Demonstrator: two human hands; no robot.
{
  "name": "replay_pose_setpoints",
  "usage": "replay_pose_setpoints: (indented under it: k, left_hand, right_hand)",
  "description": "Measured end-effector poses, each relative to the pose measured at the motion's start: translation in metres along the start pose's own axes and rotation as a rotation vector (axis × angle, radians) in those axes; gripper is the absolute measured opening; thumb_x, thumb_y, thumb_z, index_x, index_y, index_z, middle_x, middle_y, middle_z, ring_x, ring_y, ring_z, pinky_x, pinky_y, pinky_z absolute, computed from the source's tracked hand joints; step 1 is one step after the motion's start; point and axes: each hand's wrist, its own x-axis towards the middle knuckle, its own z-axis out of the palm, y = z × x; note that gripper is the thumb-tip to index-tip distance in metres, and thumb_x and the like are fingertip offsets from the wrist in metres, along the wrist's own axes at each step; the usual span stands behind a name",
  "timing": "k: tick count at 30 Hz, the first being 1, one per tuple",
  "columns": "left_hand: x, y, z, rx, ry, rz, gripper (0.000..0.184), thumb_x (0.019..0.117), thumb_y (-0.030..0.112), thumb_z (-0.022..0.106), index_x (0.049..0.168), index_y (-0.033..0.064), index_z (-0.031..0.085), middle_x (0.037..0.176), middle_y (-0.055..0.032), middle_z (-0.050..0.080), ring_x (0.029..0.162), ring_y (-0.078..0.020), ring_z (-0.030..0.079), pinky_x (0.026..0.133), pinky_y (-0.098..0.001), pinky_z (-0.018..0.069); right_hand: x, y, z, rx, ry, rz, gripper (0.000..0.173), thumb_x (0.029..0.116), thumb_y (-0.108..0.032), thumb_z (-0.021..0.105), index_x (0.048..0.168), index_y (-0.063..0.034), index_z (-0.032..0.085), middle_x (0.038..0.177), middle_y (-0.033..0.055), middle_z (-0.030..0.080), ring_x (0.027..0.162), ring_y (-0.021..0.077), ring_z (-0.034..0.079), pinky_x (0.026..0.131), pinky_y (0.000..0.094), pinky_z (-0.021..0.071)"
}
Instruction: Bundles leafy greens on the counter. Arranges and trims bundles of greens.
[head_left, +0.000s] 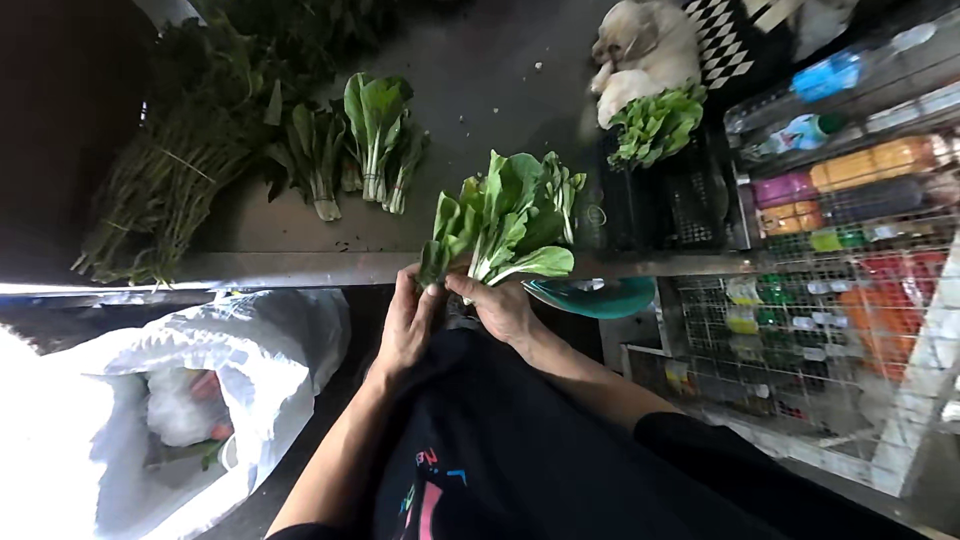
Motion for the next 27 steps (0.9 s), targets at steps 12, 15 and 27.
replay_pose_setpoints:
  k: [12,15,27]
  left_hand:
    - [0.012,0.01,-0.001,0.058,0.001,-0.046,0.025,0.0926,0.011,0.074,0.115,0.008,0.065,0.102,-0.0016,0.071,0.084,-0.0104,0.07,0.075,-0.0285,0.0617]
    - [0.015,0.015,-0.002,-0.014,0.011,-0.083,0.025,0.0906,0.009,0.076,0.114,0.0073,0.067,0.102,-0.0036,0.073,0.089,-0.0141,0.072,0.081,-0.0321,0.0624]
    - [0.033,0.034,-0.001,-0.307,0.057,-0.186,0.025,0.0907,0.018,0.074,0.113,0.009,0.068,0.082,0.0008,0.067,0.066,-0.0073,0.06,0.062,-0.0246,0.0544]
  right_hand:
    - [0.003,-0.001,-0.005,0.001,0.073,-0.025,0.029,0.0855,-0.006,0.077,0.113,-0.0083,0.067,0.099,0.0057,0.071,0.09,0.0139,0.068,0.082,0.036,0.06]
    - [0.002,-0.001,-0.009,0.042,0.04,-0.038,0.024,0.0874,-0.007,0.074,0.11,-0.0088,0.069,0.099,0.0055,0.071,0.091,0.0144,0.069,0.083,0.0374,0.06]
    - [0.008,-0.004,-0.029,0.101,-0.293,0.013,0.032,0.0948,-0.03,0.067,0.118,-0.0091,0.071,0.094,0.0007,0.07,0.081,0.0077,0.063,0.075,0.0276,0.0547]
